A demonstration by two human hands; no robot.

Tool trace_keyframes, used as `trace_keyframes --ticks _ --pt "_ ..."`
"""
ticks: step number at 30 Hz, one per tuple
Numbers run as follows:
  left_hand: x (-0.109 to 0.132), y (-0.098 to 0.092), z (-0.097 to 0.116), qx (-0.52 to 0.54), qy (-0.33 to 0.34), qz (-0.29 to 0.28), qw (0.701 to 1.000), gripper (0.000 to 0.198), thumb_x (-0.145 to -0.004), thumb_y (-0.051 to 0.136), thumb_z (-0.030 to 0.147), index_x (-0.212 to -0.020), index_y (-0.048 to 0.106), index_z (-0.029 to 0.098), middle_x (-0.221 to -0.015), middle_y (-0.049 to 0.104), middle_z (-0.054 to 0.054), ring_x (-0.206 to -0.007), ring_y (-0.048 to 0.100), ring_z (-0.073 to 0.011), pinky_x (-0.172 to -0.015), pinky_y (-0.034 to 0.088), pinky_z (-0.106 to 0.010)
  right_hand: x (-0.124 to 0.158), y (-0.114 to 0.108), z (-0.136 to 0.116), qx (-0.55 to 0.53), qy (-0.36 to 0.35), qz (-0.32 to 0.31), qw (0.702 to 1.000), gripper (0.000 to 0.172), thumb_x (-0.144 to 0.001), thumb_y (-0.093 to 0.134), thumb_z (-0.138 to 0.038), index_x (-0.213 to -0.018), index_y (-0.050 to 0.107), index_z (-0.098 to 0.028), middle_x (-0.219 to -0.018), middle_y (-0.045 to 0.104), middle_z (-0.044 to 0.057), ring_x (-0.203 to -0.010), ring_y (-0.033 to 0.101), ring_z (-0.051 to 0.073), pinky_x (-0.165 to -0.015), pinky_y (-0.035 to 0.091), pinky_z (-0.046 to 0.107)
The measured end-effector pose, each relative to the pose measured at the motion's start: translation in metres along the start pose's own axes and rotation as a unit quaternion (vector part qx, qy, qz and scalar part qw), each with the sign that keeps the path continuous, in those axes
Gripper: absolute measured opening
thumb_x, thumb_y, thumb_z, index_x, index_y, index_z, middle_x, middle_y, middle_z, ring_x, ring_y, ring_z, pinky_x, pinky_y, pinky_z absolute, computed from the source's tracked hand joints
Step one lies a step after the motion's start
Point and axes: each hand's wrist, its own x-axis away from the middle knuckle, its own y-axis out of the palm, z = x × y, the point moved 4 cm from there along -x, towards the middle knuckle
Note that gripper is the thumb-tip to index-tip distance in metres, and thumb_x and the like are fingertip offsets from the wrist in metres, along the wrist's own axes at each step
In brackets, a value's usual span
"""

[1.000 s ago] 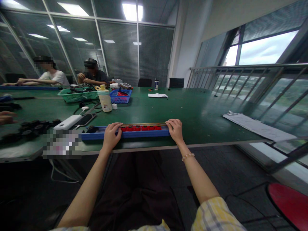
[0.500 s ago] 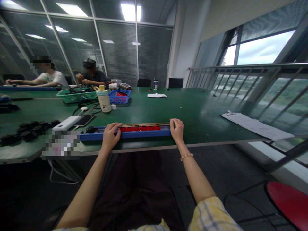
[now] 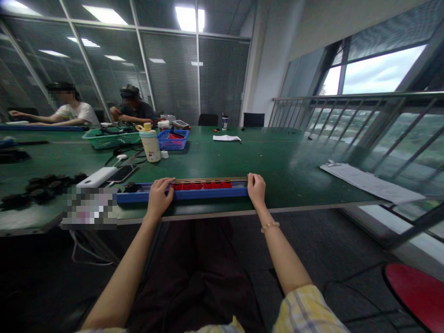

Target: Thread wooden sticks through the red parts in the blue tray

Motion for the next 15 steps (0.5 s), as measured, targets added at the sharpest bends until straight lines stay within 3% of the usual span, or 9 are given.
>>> trace_keyframes --ticks 9,13,15 --pt "-0.0007 0.0007 -0.0022 -0.003 0.008 0.003 1.0 0.032 -0.09 0.046 0.021 -0.115 0.065 0.02 -0.109 0.067 -0.008 -0.104 0.058 -0.0246 -0.096 0.047 -0.041 0.0004 -0.0032 -0.0033 -0.009 0.017 0.001 1.0 0.051 -0.097 0.035 -0.054 -0.092 0.069 -0.016 -0.092 0.072 0.013 -0.083 0.064 0.023 -0.078 0.045 0.033" --pt "-0.0009 0.0009 -0.0023 -0.002 0.008 0.002 1.0 0.032 -0.09 0.045 0.021 -0.114 0.066 0.019 -0.109 0.067 -0.008 -0.104 0.058 -0.0246 -0.096 0.047 -0.041 0.0024 -0.0072 -0.0001 0.014 0.069 0.023 0.997 0.052 -0.097 0.034 -0.054 -0.093 0.069 -0.016 -0.08 0.071 0.011 -0.071 0.063 0.021 -0.069 0.041 0.029" --pt "-0.0009 0.0011 -0.0024 -0.002 0.009 0.001 1.0 0.032 -0.09 0.045 0.02 -0.114 0.065 0.019 -0.11 0.067 -0.009 -0.104 0.058 -0.0245 -0.096 0.046 -0.041 0.0027 -0.0067 -0.0015 0.037 0.063 0.015 0.997 0.052 -0.097 0.034 -0.054 -0.091 0.069 -0.016 -0.073 0.07 0.011 -0.065 0.061 0.02 -0.064 0.038 0.028"
